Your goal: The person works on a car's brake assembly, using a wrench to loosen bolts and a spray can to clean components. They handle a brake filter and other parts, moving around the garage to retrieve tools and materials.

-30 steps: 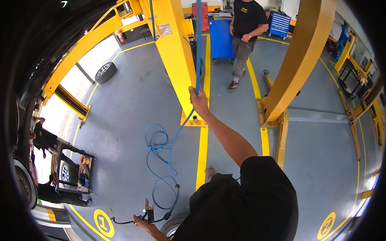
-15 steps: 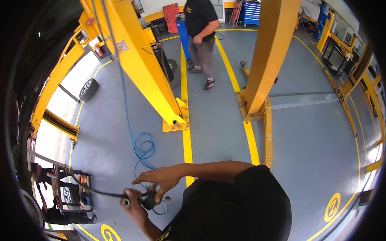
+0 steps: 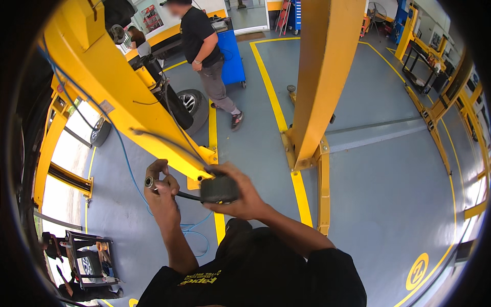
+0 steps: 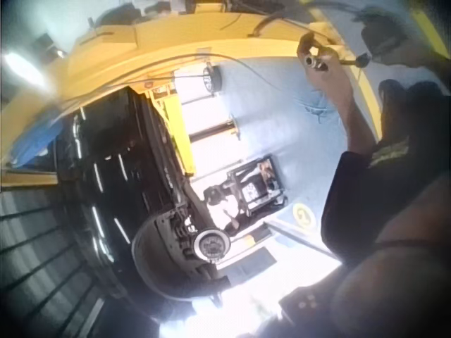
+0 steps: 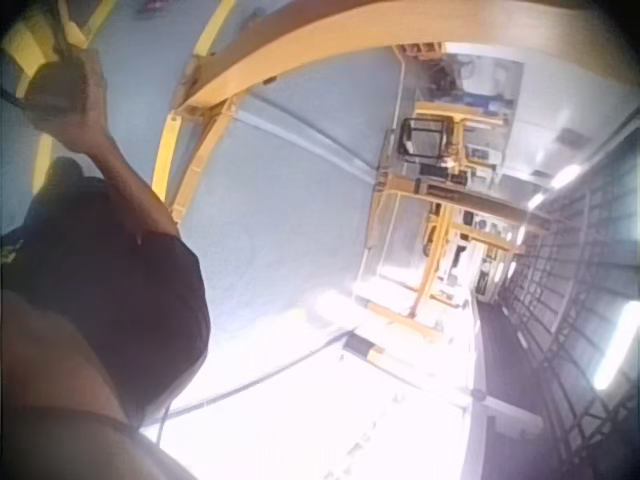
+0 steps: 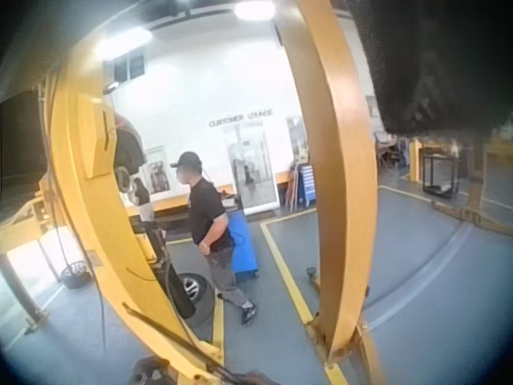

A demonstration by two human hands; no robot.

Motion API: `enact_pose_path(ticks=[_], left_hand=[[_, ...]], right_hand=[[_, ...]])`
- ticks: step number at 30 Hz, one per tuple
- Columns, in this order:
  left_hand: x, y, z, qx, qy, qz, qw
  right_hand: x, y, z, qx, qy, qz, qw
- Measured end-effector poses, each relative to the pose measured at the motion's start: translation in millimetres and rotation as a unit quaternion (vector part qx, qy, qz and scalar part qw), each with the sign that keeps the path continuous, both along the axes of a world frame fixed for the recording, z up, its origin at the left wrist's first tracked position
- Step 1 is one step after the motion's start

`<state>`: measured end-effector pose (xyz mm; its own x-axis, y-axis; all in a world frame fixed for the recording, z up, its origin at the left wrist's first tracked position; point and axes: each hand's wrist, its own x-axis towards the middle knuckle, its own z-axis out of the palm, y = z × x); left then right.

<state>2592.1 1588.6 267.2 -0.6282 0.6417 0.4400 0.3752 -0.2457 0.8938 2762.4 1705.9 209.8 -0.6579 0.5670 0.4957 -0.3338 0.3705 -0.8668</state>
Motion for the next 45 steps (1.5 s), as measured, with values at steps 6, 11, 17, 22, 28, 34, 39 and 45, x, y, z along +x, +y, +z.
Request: enact_pose_path(ticks=[6,11,17,22,28,34,39,45], left_hand=[[-74,73,-41,0.209,-0.185,-0.168,0.945],[-175,152,-81,0.189,-0.122,-0.233,0.946],[-254,316,-75,0.065,-0.119,-0.147,0.98],[-305,497,-52,0.081,-0.195,-0.211,0.954],[-354,695,-62,0.157,-0.324,-0.296,0.885],[-374,902,-40,0.143,-0.323,-0.272,0.895],[-408,1023,-30,0.154,-0.248,-0.208,0.934],[-457,1197,-50,0.162,-0.206,-0.25,0.932]], right_hand=[[-30,175,10,0.062,-0.093,-0.086,0.99],[-107,334,-20,0.093,-0.148,-0.181,0.968],[-172,483,2,-0.052,-0.147,-0.228,0.961],[-196,611,10,-0.08,-0.17,-0.249,0.95],[-245,811,-24,-0.07,-0.166,-0.313,0.932],[-249,1030,-36,-0.127,-0.14,-0.329,0.925],[-258,1175,-28,-0.164,-0.168,-0.393,0.889],[-249,1327,-63,-0.169,-0.15,-0.469,0.854]])
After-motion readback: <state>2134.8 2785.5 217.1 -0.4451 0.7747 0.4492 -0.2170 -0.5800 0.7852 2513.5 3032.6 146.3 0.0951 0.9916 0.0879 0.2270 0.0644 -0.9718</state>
